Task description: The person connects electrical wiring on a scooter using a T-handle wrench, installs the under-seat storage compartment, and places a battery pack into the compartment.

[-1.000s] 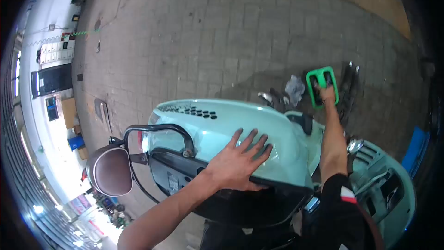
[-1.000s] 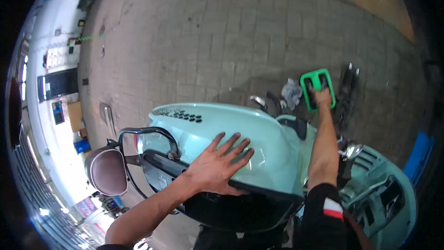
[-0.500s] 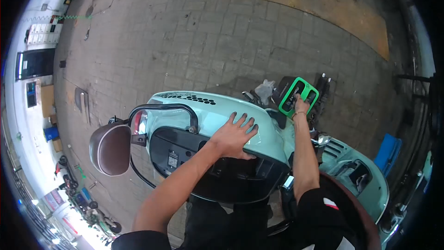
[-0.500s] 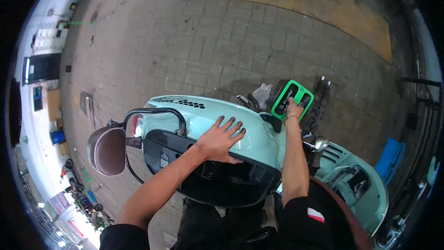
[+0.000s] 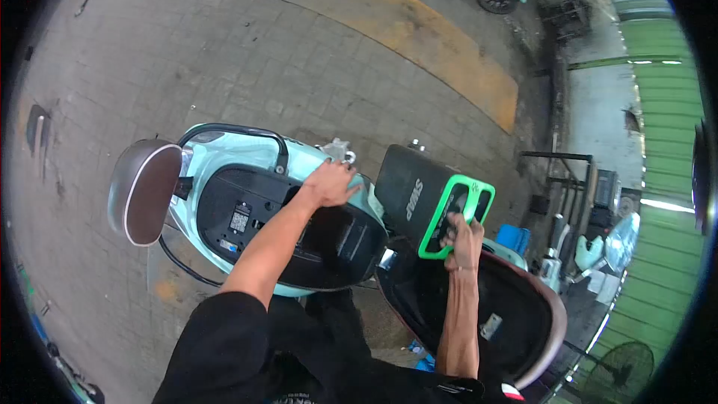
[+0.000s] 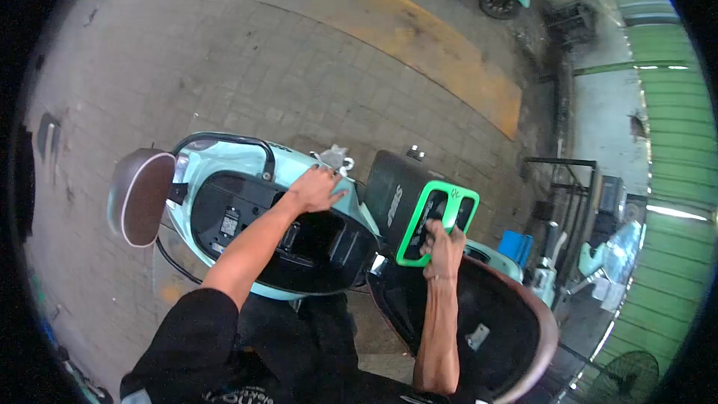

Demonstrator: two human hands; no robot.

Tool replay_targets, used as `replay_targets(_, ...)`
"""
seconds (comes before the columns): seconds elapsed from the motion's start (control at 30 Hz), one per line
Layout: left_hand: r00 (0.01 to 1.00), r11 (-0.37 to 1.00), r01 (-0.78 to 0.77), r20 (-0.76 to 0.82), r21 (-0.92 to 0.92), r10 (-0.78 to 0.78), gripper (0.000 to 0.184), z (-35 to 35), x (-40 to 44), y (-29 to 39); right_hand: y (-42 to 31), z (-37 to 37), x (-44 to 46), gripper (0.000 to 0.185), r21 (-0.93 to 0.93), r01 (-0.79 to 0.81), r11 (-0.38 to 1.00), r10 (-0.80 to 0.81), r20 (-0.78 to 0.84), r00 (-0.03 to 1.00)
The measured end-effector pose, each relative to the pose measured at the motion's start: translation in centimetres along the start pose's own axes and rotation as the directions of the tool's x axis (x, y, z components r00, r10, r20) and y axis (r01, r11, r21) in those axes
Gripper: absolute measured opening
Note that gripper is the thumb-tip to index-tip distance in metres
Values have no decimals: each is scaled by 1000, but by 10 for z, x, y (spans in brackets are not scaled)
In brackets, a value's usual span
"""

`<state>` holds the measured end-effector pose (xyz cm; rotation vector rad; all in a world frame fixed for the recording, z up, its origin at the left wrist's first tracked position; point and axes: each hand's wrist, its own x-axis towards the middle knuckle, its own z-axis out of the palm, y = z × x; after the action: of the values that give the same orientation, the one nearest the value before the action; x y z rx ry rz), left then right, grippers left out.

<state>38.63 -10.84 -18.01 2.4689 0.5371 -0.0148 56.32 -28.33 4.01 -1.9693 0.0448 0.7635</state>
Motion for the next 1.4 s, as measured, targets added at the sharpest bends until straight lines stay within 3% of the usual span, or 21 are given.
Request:
replay_targets(0.03,1000,1000,-23,-16,-8,23,51,1,2,-6,-10,-14,-32,8,0,19,1000,-19,11,1000)
replay_targets(0.07,986,945,122,-74,-304,-151,48,7,9,-14,-15,-29,-62,7,-58,67,996,-69,-25,997)
replay_targets(0.1,944,782,229,-65,-581,-324,46,15,19,-12,-33,-34,-100,7,-117,75,990,-83,-61,995)
replay_targets(0.13,870,353,105,-86,-930,-486,47,24,27,-4,-38,-48,-128,6,-47,51,998,-54,-61,997)
replay_targets(0.17,884,352,102,-78,-930,-461,47,32,28,14,-43,-58,-156,10,-63,31,998,-34,-63,997)
replay_targets(0.2,897,-137,211,247,-968,-366,54,47,17,41,-40,-74,-179,8,-19,29,999,-30,-83,996)
replay_targets(0.27,837,-670,418,548,-614,20,64,93,-21,99,-38,-89,-221,8,19,17,1000,-14,-142,990)
replay_targets(0.33,679,-791,574,661,-210,318,70,122,-133,158,-39,-90,-260,9,-24,-57,998,51,-193,980)
replay_targets(0.4,506,-778,623,718,78,478,75,97,-214,176,-31,-86,-293,5,-152,-149,977,96,-307,947)
replay_targets(0.53,496,-619,755,806,-217,322,92,21,-179,146,17,-76,-348,12,-102,-303,947,258,-317,913)
replay_targets(0.57,511,-476,839,682,-264,524,100,40,-169,131,25,-69,-361,14,-189,-267,945,194,-333,923)
replay_targets(0.7,264,-336,924,939,-180,222,93,80,-240,153,58,-82,-380,13,-102,-327,939,285,-298,911)
replay_targets(0.73,255,-285,949,865,-137,432,83,112,-253,141,59,-86,-379,13,-206,-393,896,324,-301,897)
replay_targets(0.83,138,-41,990,937,-132,321,74,137,-264,139,82,-97,-390,17,-244,-463,852,395,-281,875)
replay_targets(0.9,143,-28,990,947,-141,287,67,142,-266,142,102,-99,-405,19,-100,-520,848,482,-261,836)
replay_targets(0.97,380,37,919,905,-393,194,63,169,-268,138,112,-92,-417,18,-67,-521,851,488,-267,831)
replay_targets(1.03,326,-5,945,939,-327,108,58,186,-272,148,113,-85,-422,17,-143,-544,827,496,-270,825)
replay_targets(1.1,210,-393,918,905,-52,370,47,188,-278,153,112,-86,-420,17,-118,-529,840,488,-261,833)
replay_targets(1.27,230,-390,918,894,-69,383,47,160,-260,155,112,-96,-407,17,-151,-529,835,481,-267,835)
replay_targets(1.37,351,-379,890,910,-253,219,46,203,-257,151,99,-99,-395,17,-176,-469,865,426,-235,874)
replay_targets(1.4,469,-117,871,879,-477,-88,45,210,-251,150,96,-99,-389,17,-157,-428,890,390,-225,893)
